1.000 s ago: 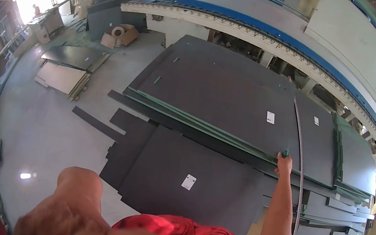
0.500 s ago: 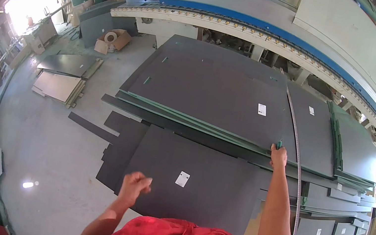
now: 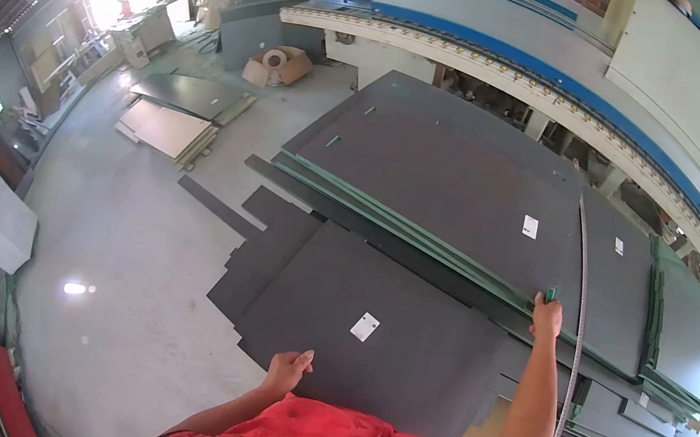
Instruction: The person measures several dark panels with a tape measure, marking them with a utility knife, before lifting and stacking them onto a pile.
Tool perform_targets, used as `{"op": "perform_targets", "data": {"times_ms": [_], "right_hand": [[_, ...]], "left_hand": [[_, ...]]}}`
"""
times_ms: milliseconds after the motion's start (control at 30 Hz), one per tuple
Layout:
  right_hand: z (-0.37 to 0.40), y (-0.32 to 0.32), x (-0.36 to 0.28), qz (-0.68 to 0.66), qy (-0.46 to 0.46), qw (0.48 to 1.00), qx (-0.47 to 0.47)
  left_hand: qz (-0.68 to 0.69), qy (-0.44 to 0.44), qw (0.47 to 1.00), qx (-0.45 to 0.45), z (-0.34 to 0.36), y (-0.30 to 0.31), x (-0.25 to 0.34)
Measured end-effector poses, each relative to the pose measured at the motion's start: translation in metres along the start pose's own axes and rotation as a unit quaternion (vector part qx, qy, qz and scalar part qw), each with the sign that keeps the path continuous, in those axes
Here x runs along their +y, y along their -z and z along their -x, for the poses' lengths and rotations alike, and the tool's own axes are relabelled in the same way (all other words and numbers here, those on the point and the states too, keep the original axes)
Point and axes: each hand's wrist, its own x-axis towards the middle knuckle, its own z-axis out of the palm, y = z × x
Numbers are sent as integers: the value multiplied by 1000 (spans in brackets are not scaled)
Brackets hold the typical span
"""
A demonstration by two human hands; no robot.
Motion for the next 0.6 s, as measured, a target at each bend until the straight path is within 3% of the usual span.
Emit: {"op": "perform_targets", "data": {"times_ms": [167, 300, 400, 467, 533, 567, 600], "right_hand": [[4, 5, -1, 13, 7, 1000, -11], [1, 4, 1, 13, 10, 1000, -15], [4, 8, 0, 17, 21, 1000, -12], [6, 11, -4, 19, 17, 999, -25], [12, 17, -11, 24, 16, 999, -25], [15, 19, -11, 31, 11, 999, -27], [13, 19, -10, 32, 9, 999, -29]], "left_hand": [[-18, -69, 996, 45, 3, -3, -9], [-28, -70, 994, 74, -7, -6, -33], [-92, -69, 991, 66, 1, -1, -29], [-239, -86, 967, -23, 8, 22, -32], [-352, -46, 935, -29, 16, 47, -86], [-406, 107, 895, -153, 14, 59, -114], [-444, 255, 815, -271, 6, 70, -143]]}}
